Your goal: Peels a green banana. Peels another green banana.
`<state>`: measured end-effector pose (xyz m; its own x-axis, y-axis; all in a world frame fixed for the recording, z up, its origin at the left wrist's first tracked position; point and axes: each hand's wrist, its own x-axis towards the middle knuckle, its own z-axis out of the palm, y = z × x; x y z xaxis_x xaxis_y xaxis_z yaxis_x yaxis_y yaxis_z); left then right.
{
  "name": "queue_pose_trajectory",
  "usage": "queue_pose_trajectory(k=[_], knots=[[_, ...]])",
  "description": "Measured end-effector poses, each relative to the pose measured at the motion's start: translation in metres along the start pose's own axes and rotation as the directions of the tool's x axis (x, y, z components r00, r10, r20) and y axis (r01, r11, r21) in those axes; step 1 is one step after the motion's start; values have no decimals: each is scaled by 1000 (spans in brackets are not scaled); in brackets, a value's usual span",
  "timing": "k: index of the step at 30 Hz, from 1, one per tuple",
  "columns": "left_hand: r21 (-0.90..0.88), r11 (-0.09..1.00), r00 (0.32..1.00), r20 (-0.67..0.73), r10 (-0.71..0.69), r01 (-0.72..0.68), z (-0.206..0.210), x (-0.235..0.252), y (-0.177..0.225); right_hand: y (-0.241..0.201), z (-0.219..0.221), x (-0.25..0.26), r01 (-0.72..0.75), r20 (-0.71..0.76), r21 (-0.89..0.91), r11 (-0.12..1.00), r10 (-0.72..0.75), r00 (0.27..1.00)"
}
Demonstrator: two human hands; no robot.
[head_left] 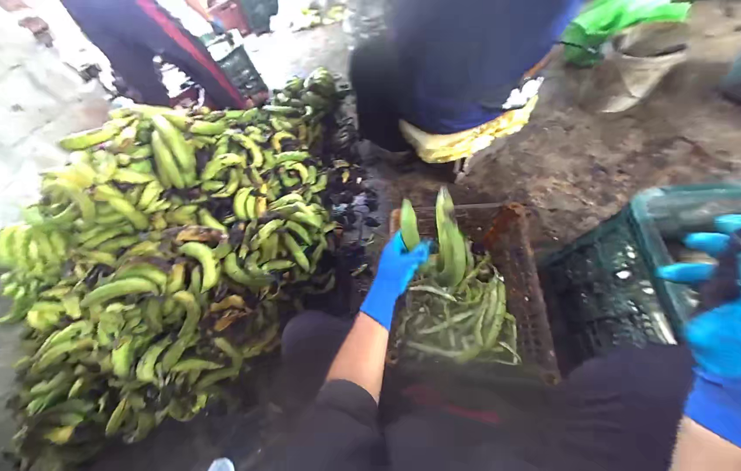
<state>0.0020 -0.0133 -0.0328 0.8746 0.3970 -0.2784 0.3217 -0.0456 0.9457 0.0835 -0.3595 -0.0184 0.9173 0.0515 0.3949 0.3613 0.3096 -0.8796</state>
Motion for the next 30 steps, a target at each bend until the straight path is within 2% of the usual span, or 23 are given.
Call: queue_pose_trajectory(k=[1, 2, 4, 5, 7, 9, 11, 12, 14, 16, 17, 18, 19, 20, 21, 22, 23, 24, 25, 27, 28, 29, 30], knots=[[-11, 1000, 1000, 28, 14, -13, 15, 3, -20, -5, 9, -8, -50, -7, -27, 998, 49, 999], [-166, 983, 996, 29, 82, -76, 24, 6, -26, -6, 16, -12, -100, -11, -47, 994, 99, 995], [-571, 805, 961, 92, 261, -164, 21, 3, -14, -3, 32, -25, -207, -37, -56, 977, 205, 978], [-680, 712, 918, 152, 367, -172, 11, 1, -4, 0, 43, -35, -278, -59, -62, 959, 275, 960], [-732, 648, 860, 176, 478, -210, -8, -3, 19, 10, 71, -50, -417, -52, -75, 906, 414, 909], [-668, 676, 891, 42, 452, -311, -17, -11, 36, 26, 101, -67, -536, 44, -112, 837, 543, 839], [-564, 709, 869, -31, 495, -424, -19, -18, 37, 26, 130, -84, -599, 154, -142, 788, 615, 773], [-509, 721, 846, -24, 533, -469, -20, -20, 34, 19, 141, -87, -518, 211, -121, 847, 532, 820], [-458, 741, 829, 16, 559, -491, -19, -25, 28, -5, 159, -81, -165, 276, -16, 986, 163, 947], [-496, 739, 828, 71, 557, -455, -18, -29, 22, -26, 163, -63, 95, 307, -13, 995, -86, 948], [-515, 734, 824, 86, 560, -444, -18, -31, 20, -22, 159, -59, 104, 353, -95, 990, -64, 933], [-533, 724, 820, 96, 565, -437, -21, -33, 19, -9, 151, -61, 15, 415, -214, 977, 77, 907], [-564, 706, 808, 111, 579, -429, -25, -34, 19, 11, 142, -68, -162, 474, -356, 920, 327, 817], [-626, 677, 800, 137, 584, -386, -31, -35, 19, 28, 133, -76, -352, 521, -464, 813, 572, 634], [-675, 660, 810, 158, 565, -329, -37, -33, 21, 36, 130, -78, -481, 517, -546, 686, 727, 451], [-715, 644, 825, 171, 539, -273, -42, -27, 28, 35, 131, -72, -544, 506, -577, 609, 790, 346], [-740, 634, 848, 171, 501, -225, -42, -22, 35, 25, 131, -60, -578, 524, -539, 612, 781, 339], [-767, 617, 873, 171, 458, -173, -40, -19, 41, 13, 128, -45, -579, 547, -463, 671, 730, 409], [-769, 626, 888, 190, 418, -130, -35, -16, 49, 7, 125, -24, -516, 562, -387, 764, 639, 525], [-734, 677, 914, 232, 333, -60, -21, -6, 71, 3, 118, 28, -187, 529, -403, 896, 394, 751], [-717, 695, 915, 248, 316, -46, -14, 0, 79, 4, 116, 51, 89, 523, -527, 845, 239, 818], [-699, 714, 913, 263, 313, -43, -8, 5, 83, 8, 116, 66, 326, 534, -621, 713, 81, 841], [-680, 731, 910, 271, 312, -48, -4, 10, 84, 12, 118, 71, 454, 548, -654, 605, -35, 836]])
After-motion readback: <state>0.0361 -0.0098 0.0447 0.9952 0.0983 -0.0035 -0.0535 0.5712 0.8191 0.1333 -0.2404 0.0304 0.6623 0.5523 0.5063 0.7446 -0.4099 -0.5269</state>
